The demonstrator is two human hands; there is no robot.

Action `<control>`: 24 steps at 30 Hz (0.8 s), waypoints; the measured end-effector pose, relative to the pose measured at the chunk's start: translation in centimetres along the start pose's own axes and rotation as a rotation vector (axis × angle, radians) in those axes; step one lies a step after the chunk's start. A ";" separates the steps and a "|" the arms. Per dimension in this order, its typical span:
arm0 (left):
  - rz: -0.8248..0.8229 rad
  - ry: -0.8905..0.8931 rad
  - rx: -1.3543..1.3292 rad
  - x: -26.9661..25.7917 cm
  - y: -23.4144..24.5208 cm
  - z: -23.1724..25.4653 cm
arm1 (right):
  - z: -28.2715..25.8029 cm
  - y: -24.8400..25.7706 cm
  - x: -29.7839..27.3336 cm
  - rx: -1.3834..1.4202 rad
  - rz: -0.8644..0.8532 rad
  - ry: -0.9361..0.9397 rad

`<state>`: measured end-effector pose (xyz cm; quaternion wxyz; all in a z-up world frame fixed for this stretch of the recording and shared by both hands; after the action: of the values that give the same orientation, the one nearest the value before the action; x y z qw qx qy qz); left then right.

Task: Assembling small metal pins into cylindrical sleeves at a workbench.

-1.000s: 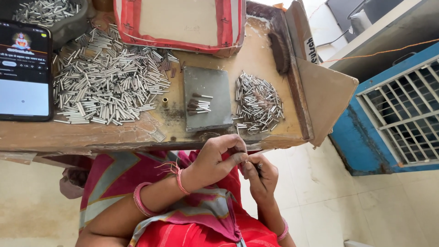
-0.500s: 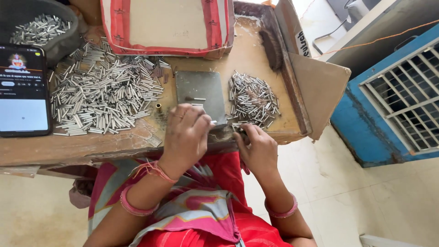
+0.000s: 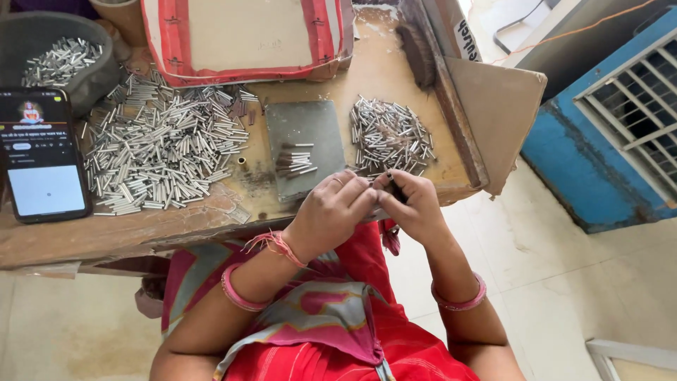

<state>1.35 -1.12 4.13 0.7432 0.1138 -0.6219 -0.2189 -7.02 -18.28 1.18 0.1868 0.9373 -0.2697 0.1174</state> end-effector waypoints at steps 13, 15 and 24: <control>0.223 1.236 -1.374 -4.6 -3.7 0.6 | -5.9 -2.4 -1.5 0.190 0.509 0.432; 0.291 1.136 -1.288 -3.7 -1.9 -0.4 | -6.0 -2.2 -1.6 0.045 0.392 0.482; 0.349 1.017 -1.082 -2.0 -0.2 -0.7 | -4.6 -1.6 -4.0 -0.239 0.127 0.477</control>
<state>1.76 -0.45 2.11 0.9141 -0.2797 -0.0181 -0.2930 -9.95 -13.25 3.58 0.3467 0.8358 -0.2881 0.3135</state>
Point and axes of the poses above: each hand's wrist, its own x-axis towards the middle knuckle, its own y-axis out of the back of the hand, z = x × y, the point moved 3 cm from there along x, towards the middle knuckle, and after that the axes turned 11 degrees about z, right-handed, at the moved point
